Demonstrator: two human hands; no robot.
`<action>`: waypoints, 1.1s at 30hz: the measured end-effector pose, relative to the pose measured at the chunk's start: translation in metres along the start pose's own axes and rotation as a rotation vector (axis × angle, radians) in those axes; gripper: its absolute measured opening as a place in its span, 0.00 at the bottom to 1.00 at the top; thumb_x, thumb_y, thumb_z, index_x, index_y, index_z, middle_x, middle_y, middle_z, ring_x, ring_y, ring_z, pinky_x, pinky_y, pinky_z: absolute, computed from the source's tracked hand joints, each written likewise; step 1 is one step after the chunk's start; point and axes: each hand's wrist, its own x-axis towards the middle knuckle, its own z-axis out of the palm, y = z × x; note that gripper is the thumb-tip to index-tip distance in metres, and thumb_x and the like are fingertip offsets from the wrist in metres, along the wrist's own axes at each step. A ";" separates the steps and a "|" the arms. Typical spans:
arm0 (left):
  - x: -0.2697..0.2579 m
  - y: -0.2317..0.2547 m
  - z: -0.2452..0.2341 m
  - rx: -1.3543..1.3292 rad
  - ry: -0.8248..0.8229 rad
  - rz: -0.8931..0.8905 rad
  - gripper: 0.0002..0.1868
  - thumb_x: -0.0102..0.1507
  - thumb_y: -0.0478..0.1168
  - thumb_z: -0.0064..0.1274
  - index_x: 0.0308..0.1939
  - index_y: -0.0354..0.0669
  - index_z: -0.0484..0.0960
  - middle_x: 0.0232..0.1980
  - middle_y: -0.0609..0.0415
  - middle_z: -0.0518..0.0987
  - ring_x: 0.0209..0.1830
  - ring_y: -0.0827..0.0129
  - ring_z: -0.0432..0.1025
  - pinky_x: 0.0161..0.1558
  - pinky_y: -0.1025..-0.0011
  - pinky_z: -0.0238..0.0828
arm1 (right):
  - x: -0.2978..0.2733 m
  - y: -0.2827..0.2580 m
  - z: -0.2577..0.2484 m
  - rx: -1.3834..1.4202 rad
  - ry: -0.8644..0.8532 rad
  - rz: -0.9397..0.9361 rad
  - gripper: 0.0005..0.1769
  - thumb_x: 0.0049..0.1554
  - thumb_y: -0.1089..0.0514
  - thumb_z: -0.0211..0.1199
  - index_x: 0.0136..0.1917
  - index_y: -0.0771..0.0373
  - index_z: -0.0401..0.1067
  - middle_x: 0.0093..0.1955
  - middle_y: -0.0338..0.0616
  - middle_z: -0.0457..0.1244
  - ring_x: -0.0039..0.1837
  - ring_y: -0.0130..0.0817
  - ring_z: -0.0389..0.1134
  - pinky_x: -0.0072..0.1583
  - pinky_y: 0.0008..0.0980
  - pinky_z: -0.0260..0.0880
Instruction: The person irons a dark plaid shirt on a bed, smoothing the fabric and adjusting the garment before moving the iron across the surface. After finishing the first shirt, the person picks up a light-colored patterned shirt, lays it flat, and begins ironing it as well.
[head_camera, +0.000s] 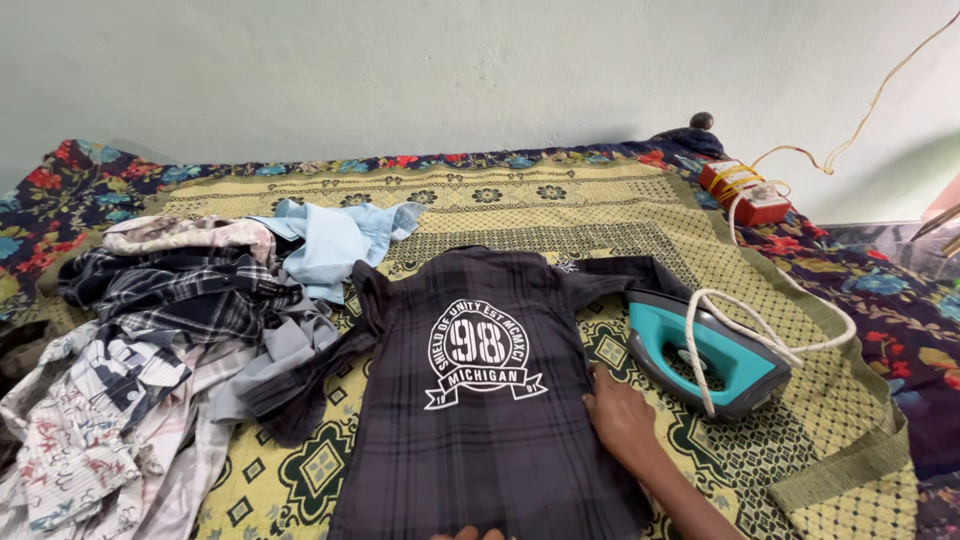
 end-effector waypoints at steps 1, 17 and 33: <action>0.013 -0.016 -0.007 -0.154 -0.252 0.040 0.06 0.64 0.47 0.50 0.37 0.53 0.77 0.33 0.57 0.74 0.29 0.66 0.72 0.24 0.57 0.73 | -0.005 0.006 0.000 -0.004 -0.026 0.001 0.25 0.56 0.48 0.62 0.65 0.55 0.63 0.45 0.55 0.70 0.52 0.56 0.72 0.51 0.56 0.72; 0.097 -0.228 0.156 -0.128 -0.757 -0.854 0.34 0.70 0.63 0.38 0.73 0.50 0.67 0.79 0.39 0.56 0.81 0.40 0.44 0.73 0.40 0.38 | 0.090 -0.052 0.041 -0.032 0.145 -0.337 0.37 0.63 0.34 0.46 0.75 0.59 0.59 0.78 0.58 0.51 0.79 0.58 0.49 0.71 0.58 0.48; 0.101 -0.226 0.132 -0.014 -0.723 -0.912 0.21 0.68 0.48 0.46 0.64 0.51 0.79 0.75 0.45 0.65 0.80 0.47 0.49 0.75 0.37 0.34 | 0.003 0.068 -0.020 -0.694 0.230 -0.203 0.16 0.57 0.61 0.54 0.58 0.63 0.70 0.45 0.46 0.62 0.48 0.40 0.66 0.47 0.38 0.71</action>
